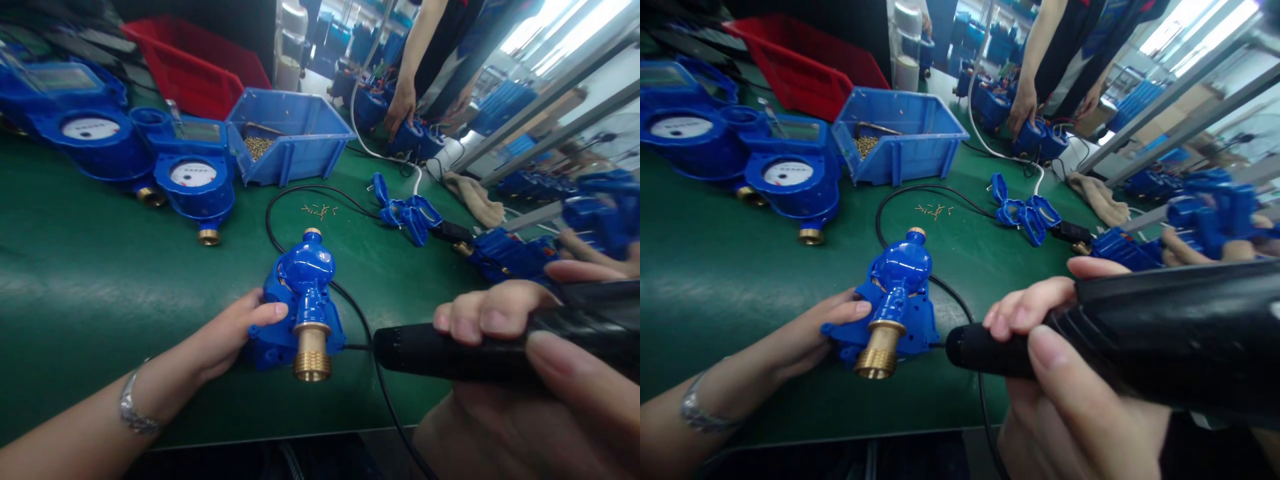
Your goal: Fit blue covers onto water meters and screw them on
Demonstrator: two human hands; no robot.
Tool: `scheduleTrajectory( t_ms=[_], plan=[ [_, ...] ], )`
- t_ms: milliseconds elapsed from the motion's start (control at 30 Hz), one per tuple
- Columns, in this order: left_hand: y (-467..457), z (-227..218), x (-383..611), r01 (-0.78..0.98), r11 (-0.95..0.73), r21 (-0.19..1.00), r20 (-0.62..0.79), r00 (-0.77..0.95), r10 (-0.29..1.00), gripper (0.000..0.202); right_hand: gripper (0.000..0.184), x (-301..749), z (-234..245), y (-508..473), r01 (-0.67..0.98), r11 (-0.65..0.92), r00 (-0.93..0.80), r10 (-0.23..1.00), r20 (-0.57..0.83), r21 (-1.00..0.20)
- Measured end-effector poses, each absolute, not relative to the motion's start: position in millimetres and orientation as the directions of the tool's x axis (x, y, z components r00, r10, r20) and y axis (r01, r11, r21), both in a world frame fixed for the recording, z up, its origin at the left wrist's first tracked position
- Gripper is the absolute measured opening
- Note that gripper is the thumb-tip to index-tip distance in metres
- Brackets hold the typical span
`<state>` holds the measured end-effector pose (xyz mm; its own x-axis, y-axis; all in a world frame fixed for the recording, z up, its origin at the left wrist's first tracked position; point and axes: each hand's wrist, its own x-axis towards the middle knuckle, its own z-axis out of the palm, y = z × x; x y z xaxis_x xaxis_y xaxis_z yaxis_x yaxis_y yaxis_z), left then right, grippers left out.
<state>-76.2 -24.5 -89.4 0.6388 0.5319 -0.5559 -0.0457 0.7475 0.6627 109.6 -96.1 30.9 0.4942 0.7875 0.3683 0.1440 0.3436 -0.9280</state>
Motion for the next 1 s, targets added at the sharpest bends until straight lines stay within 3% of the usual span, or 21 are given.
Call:
scheduleTrajectory(
  t_ms=[67,267,600,1000],
  plan=[
    [-24.5,-88.3,-76.7,-0.05,0.766,0.641,-0.563,0.649,0.513,0.068,0.029,110.4,22.9,-90.9,0.089,0.378,0.477,0.796,0.373,-0.921],
    [-27.9,-87.8,-71.3,-0.106,0.773,0.626,-0.555,0.637,0.536,0.068,0.024,111.7,-4.4,-84.2,-0.109,0.266,0.418,0.886,0.198,-0.958],
    [-33.9,-86.3,-65.5,-0.135,0.769,0.625,-0.605,0.539,0.586,0.068,0.022,109.0,-16.9,-89.9,-0.102,0.278,0.45,0.869,0.205,-0.955],
    [-31.6,-83.9,-66.0,-0.128,0.756,0.642,-0.571,0.579,0.583,0.064,0.026,107.4,-20.5,-92.7,-0.096,0.312,0.471,0.851,0.233,-0.945]
  ],
)
